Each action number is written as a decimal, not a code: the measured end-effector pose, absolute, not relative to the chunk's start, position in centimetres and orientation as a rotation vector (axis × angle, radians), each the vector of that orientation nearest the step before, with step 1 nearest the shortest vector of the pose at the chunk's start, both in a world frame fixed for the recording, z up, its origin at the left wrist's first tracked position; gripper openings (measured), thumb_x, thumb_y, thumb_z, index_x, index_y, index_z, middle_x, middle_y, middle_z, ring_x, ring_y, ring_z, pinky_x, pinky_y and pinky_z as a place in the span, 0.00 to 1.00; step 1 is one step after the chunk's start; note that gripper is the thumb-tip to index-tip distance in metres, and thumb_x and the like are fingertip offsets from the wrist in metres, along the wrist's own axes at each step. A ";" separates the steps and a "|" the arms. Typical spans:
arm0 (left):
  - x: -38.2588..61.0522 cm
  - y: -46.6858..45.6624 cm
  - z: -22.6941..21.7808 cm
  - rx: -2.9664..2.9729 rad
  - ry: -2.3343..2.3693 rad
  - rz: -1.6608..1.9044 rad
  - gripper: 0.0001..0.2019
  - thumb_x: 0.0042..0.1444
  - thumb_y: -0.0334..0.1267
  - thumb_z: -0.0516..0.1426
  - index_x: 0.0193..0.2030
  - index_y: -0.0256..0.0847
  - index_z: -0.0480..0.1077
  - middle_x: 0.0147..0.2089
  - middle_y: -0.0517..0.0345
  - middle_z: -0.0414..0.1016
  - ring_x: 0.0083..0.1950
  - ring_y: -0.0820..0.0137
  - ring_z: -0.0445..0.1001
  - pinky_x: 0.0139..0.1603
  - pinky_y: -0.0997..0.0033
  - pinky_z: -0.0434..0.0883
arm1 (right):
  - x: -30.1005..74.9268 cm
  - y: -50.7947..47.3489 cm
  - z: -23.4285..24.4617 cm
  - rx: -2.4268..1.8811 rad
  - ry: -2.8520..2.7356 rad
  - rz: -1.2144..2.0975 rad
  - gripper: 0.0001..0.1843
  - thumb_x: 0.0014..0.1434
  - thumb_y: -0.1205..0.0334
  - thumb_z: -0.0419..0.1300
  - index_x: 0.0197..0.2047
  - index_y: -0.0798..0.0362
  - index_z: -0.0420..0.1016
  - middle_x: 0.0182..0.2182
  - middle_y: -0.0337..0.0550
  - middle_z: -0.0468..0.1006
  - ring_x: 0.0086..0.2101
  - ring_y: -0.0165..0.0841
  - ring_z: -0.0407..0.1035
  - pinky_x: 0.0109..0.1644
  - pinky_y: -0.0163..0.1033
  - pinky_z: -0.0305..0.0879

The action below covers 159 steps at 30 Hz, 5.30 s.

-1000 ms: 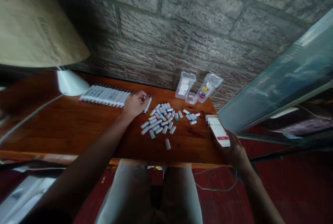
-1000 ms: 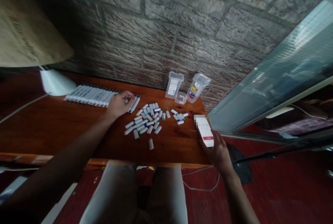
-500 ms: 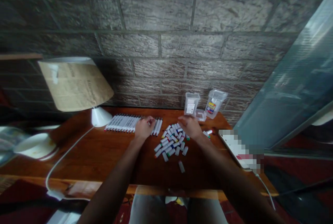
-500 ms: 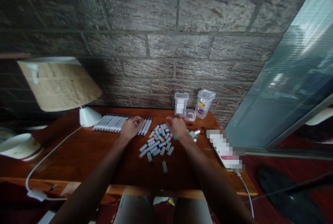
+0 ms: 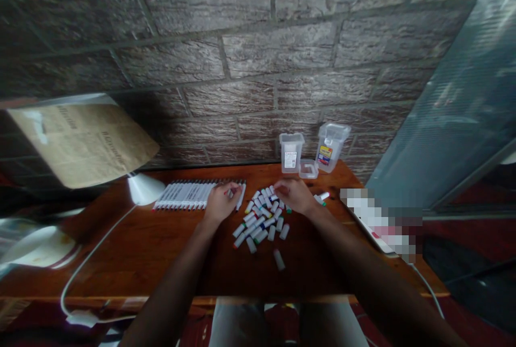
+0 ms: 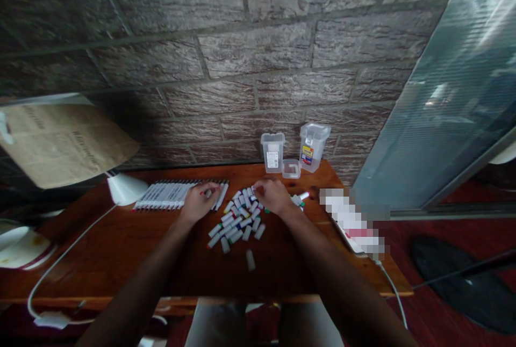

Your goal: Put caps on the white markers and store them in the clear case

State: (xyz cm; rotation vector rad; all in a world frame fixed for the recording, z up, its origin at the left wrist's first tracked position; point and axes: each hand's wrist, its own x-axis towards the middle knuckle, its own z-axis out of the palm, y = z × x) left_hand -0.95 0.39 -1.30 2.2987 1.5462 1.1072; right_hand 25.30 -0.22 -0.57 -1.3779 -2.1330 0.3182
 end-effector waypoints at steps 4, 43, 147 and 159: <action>-0.2 -0.2 -1.0 2.285 1.320 1.126 0.14 0.63 0.49 0.55 0.35 0.42 0.76 0.31 0.59 0.79 0.32 0.71 0.75 0.39 0.72 0.70 | 25.4 -0.4 -0.3 -1.357 -2.163 0.337 0.09 0.62 0.66 0.59 0.38 0.52 0.83 0.36 0.44 0.84 0.37 0.35 0.77 0.47 0.38 0.70; 4.8 -9.7 -4.0 2.684 1.510 0.622 0.67 0.37 0.79 0.57 0.76 0.36 0.46 0.78 0.31 0.36 0.77 0.40 0.33 0.73 0.39 0.49 | 29.6 -5.9 -0.1 -1.820 -2.236 -0.010 0.30 0.70 0.41 0.45 0.66 0.46 0.67 0.68 0.55 0.62 0.65 0.54 0.57 0.64 0.63 0.55; 7.3 -0.1 -0.2 2.590 1.306 0.780 0.29 0.69 0.55 0.44 0.68 0.39 0.63 0.68 0.46 0.68 0.70 0.60 0.65 0.71 0.57 0.61 | 27.7 0.5 -0.3 -1.528 -2.138 0.144 0.23 0.72 0.51 0.45 0.50 0.52 0.79 0.50 0.51 0.81 0.49 0.40 0.76 0.56 0.42 0.68; 6.5 -0.4 -2.3 2.283 1.163 1.249 0.23 0.72 0.48 0.43 0.60 0.40 0.70 0.58 0.50 0.77 0.60 0.65 0.75 0.64 0.62 0.70 | 32.8 -0.9 1.1 -1.686 -2.014 0.209 0.13 0.64 0.58 0.58 0.45 0.52 0.82 0.40 0.47 0.85 0.38 0.37 0.79 0.44 0.38 0.72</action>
